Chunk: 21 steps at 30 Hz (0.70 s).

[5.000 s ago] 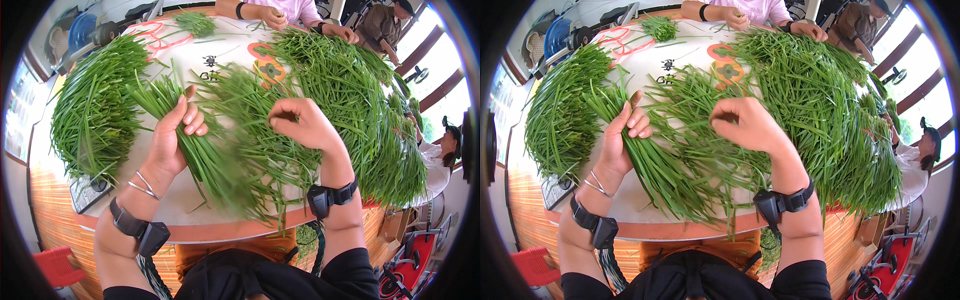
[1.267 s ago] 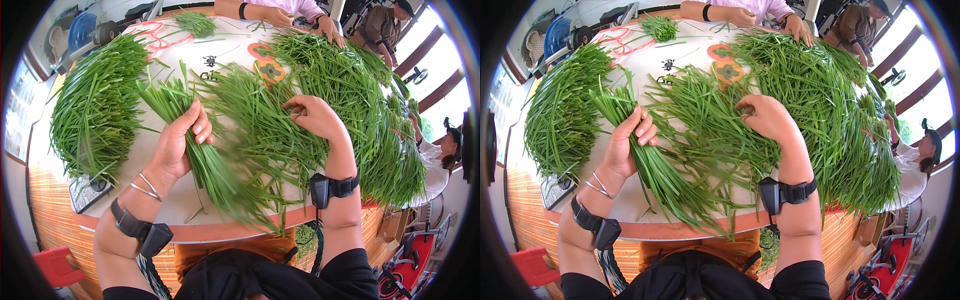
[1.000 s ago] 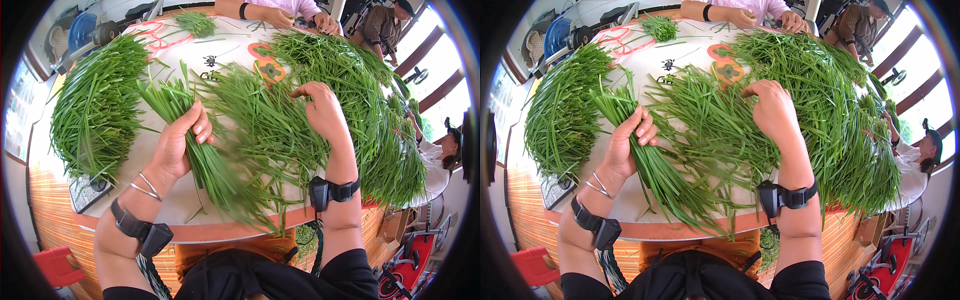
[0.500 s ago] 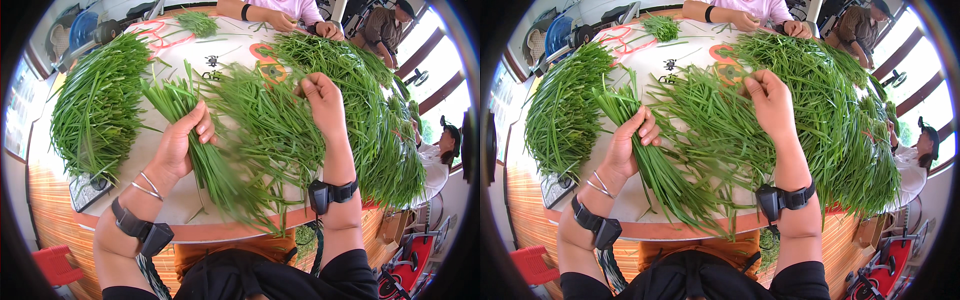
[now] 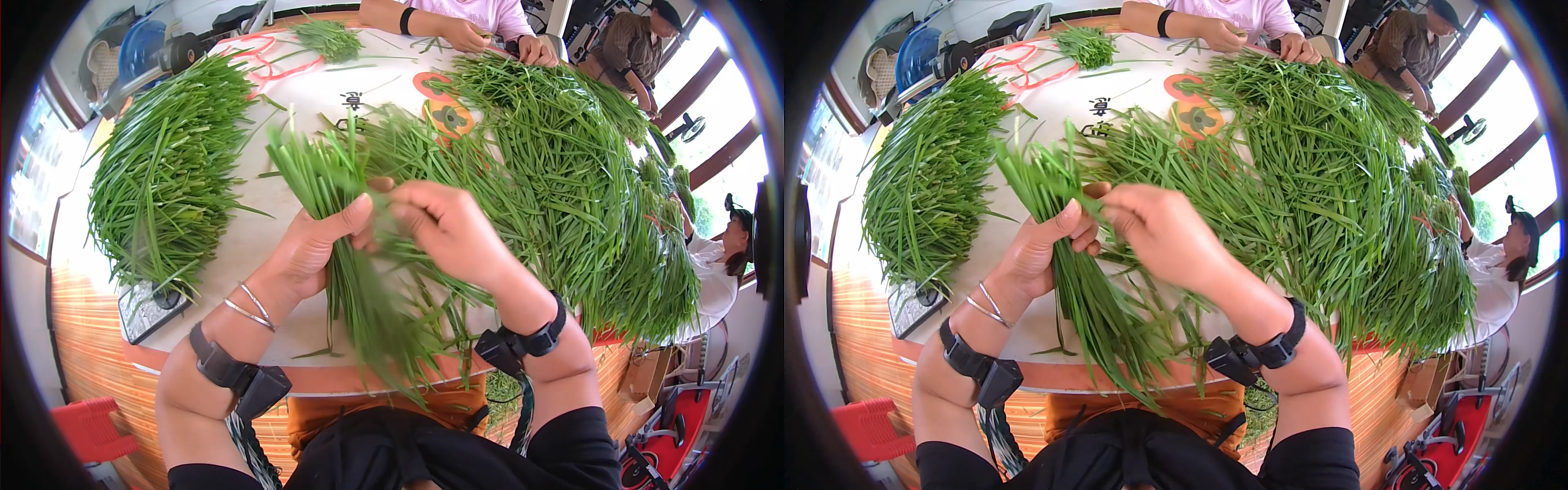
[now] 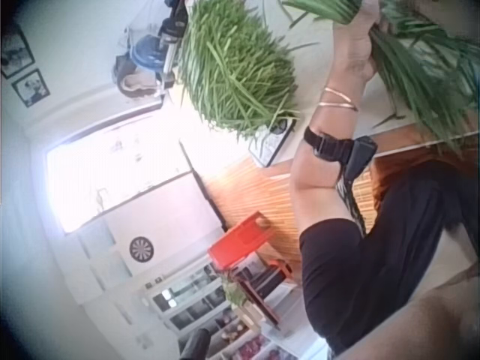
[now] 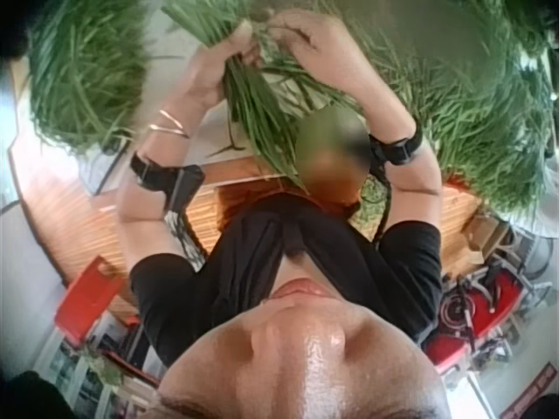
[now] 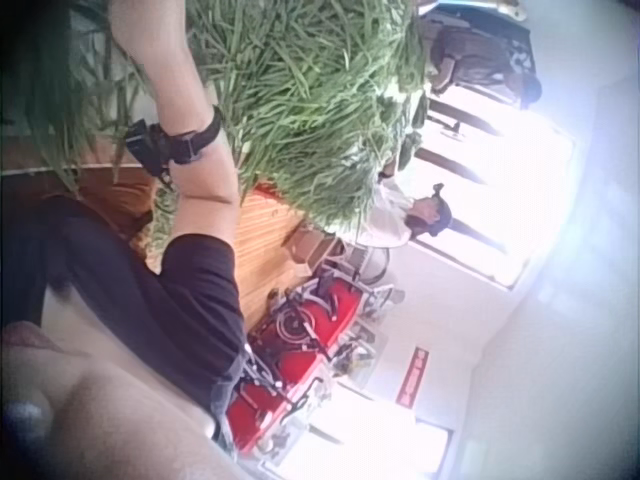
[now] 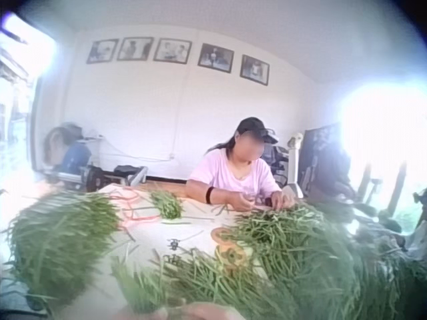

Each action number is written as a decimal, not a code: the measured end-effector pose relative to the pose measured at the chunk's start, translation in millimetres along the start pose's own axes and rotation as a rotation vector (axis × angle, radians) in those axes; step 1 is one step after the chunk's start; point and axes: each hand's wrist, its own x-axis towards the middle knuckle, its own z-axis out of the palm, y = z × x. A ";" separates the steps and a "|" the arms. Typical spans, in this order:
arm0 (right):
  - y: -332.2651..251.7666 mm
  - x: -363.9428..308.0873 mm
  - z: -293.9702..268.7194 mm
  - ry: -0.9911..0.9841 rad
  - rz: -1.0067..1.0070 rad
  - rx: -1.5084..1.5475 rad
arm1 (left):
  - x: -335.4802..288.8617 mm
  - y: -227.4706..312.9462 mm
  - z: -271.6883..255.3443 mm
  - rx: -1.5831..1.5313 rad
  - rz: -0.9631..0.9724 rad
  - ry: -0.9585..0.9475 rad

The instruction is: The person sorts through a bundle of green stalks by hand, picking out individual pieces from a pile and placing them onto a round table.

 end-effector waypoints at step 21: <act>2.5 -6.2 -20.9 -0.519 -0.006 -0.352 | 5.3 4.3 -3.0 -0.104 0.294 -0.039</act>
